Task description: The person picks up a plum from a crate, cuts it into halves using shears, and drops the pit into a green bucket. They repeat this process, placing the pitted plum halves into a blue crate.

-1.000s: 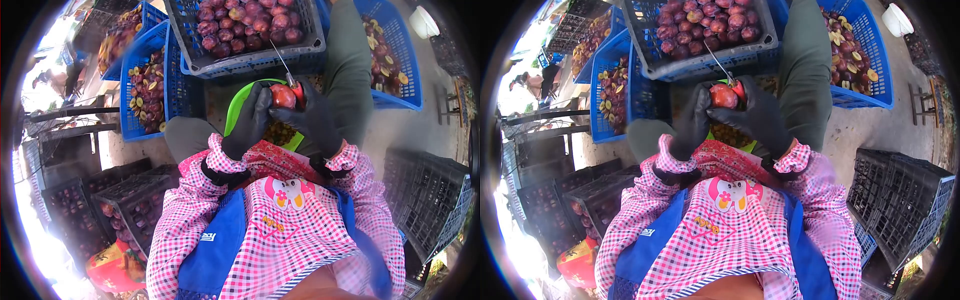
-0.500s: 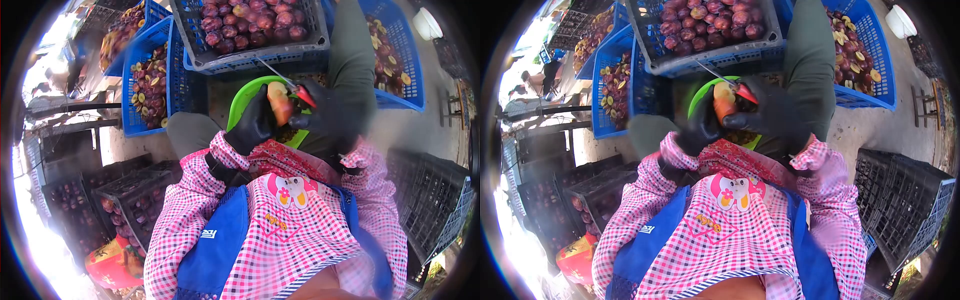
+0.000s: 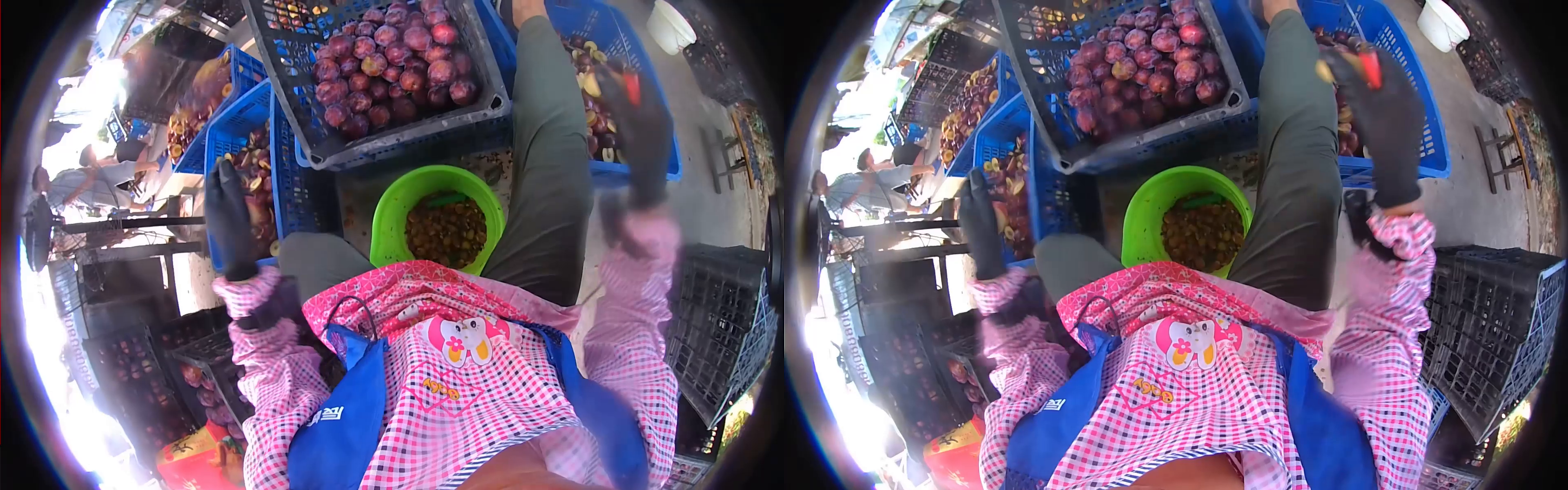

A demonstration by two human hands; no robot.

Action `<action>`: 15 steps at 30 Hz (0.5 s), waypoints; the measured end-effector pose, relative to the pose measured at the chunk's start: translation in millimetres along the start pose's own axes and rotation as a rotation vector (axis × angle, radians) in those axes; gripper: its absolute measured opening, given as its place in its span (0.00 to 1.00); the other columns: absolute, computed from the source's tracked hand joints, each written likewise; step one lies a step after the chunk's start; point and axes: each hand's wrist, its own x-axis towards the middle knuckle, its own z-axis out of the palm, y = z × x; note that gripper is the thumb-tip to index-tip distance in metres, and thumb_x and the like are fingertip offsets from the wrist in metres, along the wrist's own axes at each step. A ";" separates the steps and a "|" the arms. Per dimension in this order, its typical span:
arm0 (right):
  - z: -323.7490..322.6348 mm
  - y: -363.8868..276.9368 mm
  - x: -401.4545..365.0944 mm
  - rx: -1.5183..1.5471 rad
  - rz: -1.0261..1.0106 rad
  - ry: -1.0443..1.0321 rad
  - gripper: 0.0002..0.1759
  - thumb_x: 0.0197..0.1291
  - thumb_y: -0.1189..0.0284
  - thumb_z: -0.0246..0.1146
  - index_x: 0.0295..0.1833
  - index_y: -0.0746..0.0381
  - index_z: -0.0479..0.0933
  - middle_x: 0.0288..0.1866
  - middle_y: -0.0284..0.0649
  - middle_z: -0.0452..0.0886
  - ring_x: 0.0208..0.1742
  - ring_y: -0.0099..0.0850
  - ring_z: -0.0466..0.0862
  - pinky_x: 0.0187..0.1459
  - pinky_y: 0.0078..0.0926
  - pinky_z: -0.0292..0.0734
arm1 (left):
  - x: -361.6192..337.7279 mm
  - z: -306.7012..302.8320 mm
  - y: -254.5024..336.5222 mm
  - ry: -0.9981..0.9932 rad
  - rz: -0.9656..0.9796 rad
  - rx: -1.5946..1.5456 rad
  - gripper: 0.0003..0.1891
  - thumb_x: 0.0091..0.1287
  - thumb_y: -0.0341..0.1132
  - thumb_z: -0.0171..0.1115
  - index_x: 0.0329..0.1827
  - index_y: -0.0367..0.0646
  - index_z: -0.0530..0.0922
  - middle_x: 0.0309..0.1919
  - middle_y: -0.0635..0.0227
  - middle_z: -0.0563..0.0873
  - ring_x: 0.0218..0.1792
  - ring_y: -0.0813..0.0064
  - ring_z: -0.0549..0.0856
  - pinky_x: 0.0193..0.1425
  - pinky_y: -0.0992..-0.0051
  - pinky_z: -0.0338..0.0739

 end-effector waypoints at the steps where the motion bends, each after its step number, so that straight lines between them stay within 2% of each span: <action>1: -6.1 17.4 6.7 0.002 0.002 0.011 0.17 0.61 0.60 0.67 0.49 0.61 0.81 0.33 0.44 0.83 0.36 0.36 0.84 0.39 0.33 0.76 | 20.5 -7.9 -7.5 -0.041 -0.082 0.137 0.22 0.77 0.45 0.47 0.56 0.31 0.77 0.43 0.49 0.84 0.44 0.55 0.84 0.50 0.62 0.76; 2: -11.5 34.9 11.5 -0.019 0.001 -0.010 0.18 0.62 0.60 0.66 0.52 0.60 0.80 0.34 0.44 0.83 0.37 0.37 0.84 0.40 0.34 0.76 | 33.8 -2.0 -31.7 0.051 0.107 0.274 0.22 0.75 0.46 0.51 0.53 0.33 0.79 0.42 0.51 0.85 0.45 0.58 0.85 0.50 0.64 0.77; 4: -9.4 43.1 12.9 -0.034 -0.005 -0.031 0.19 0.63 0.60 0.65 0.54 0.60 0.79 0.34 0.45 0.84 0.37 0.37 0.84 0.41 0.34 0.76 | 64.1 29.4 -8.7 -0.074 0.217 -0.183 0.21 0.75 0.46 0.53 0.54 0.34 0.79 0.43 0.52 0.86 0.45 0.62 0.85 0.50 0.65 0.77; 5: -9.2 40.4 5.7 -0.112 -0.169 -0.052 0.19 0.63 0.61 0.64 0.56 0.60 0.78 0.36 0.46 0.83 0.38 0.37 0.83 0.41 0.34 0.75 | 73.1 56.9 14.0 -0.076 0.217 -0.182 0.21 0.75 0.46 0.53 0.54 0.34 0.79 0.43 0.52 0.86 0.45 0.62 0.85 0.50 0.65 0.77; 6: -9.1 38.3 -2.0 -0.188 -0.335 -0.070 0.19 0.64 0.62 0.63 0.57 0.59 0.78 0.38 0.46 0.83 0.39 0.37 0.83 0.41 0.34 0.75 | 78.5 89.8 46.1 -0.265 0.069 -0.626 0.19 0.72 0.44 0.56 0.54 0.37 0.80 0.44 0.52 0.86 0.45 0.63 0.86 0.50 0.64 0.79; 7: 1.3 44.5 -14.7 -0.211 -0.313 -0.009 0.20 0.65 0.64 0.63 0.59 0.61 0.77 0.39 0.46 0.82 0.40 0.37 0.82 0.41 0.34 0.74 | 80.0 110.1 73.0 -0.433 -0.080 -1.058 0.17 0.70 0.42 0.59 0.54 0.39 0.81 0.44 0.52 0.86 0.45 0.64 0.87 0.51 0.64 0.80; 8: 13.3 49.1 -23.4 -0.208 -0.304 0.061 0.20 0.65 0.67 0.62 0.61 0.62 0.75 0.40 0.45 0.80 0.40 0.36 0.81 0.41 0.34 0.74 | 84.6 124.6 92.8 -0.513 -0.063 -1.154 0.16 0.66 0.41 0.60 0.50 0.40 0.82 0.41 0.54 0.86 0.42 0.64 0.87 0.48 0.64 0.80; 9: 11.7 42.0 -26.3 -0.177 -0.072 -0.063 0.20 0.66 0.68 0.61 0.61 0.64 0.75 0.42 0.46 0.80 0.40 0.35 0.80 0.40 0.34 0.74 | 83.1 139.5 106.5 -0.426 0.167 -0.961 0.14 0.63 0.40 0.61 0.46 0.42 0.82 0.38 0.55 0.86 0.40 0.65 0.86 0.45 0.63 0.80; 10: 5.8 41.4 -35.1 -0.141 0.148 -0.211 0.21 0.66 0.68 0.61 0.62 0.66 0.74 0.43 0.46 0.79 0.39 0.34 0.80 0.39 0.33 0.74 | 83.3 150.1 116.1 -0.212 0.482 -0.613 0.13 0.59 0.40 0.63 0.42 0.43 0.83 0.35 0.57 0.86 0.37 0.65 0.86 0.42 0.63 0.80; 11: 7.2 56.6 -39.1 0.000 -0.149 -0.172 0.19 0.67 0.68 0.60 0.59 0.68 0.75 0.38 0.44 0.79 0.34 0.31 0.78 0.36 0.31 0.73 | 80.9 160.2 123.0 0.010 0.694 -0.308 0.11 0.56 0.39 0.64 0.39 0.44 0.83 0.32 0.58 0.85 0.35 0.65 0.86 0.39 0.63 0.79; 12: 10.5 45.8 -44.5 0.259 0.276 -0.143 0.16 0.68 0.68 0.59 0.55 0.67 0.78 0.35 0.43 0.78 0.31 0.28 0.76 0.34 0.28 0.71 | 79.6 173.6 131.6 0.177 0.809 -0.089 0.10 0.52 0.38 0.65 0.35 0.46 0.83 0.29 0.60 0.85 0.32 0.66 0.86 0.36 0.62 0.79; 14: 2.7 32.7 -44.3 0.132 0.244 -0.176 0.13 0.69 0.69 0.58 0.50 0.68 0.78 0.33 0.42 0.78 0.31 0.28 0.75 0.36 0.28 0.70 | 79.3 192.2 145.4 0.372 0.902 0.151 0.07 0.45 0.36 0.68 0.27 0.48 0.84 0.23 0.62 0.85 0.27 0.66 0.86 0.30 0.62 0.78; 15: 5.2 30.5 -42.5 0.162 0.226 -0.174 0.13 0.69 0.69 0.58 0.50 0.68 0.78 0.33 0.42 0.78 0.31 0.28 0.75 0.36 0.28 0.70 | 80.8 196.6 148.1 0.424 0.924 0.208 0.05 0.42 0.36 0.70 0.23 0.49 0.85 0.20 0.64 0.84 0.25 0.67 0.85 0.27 0.61 0.78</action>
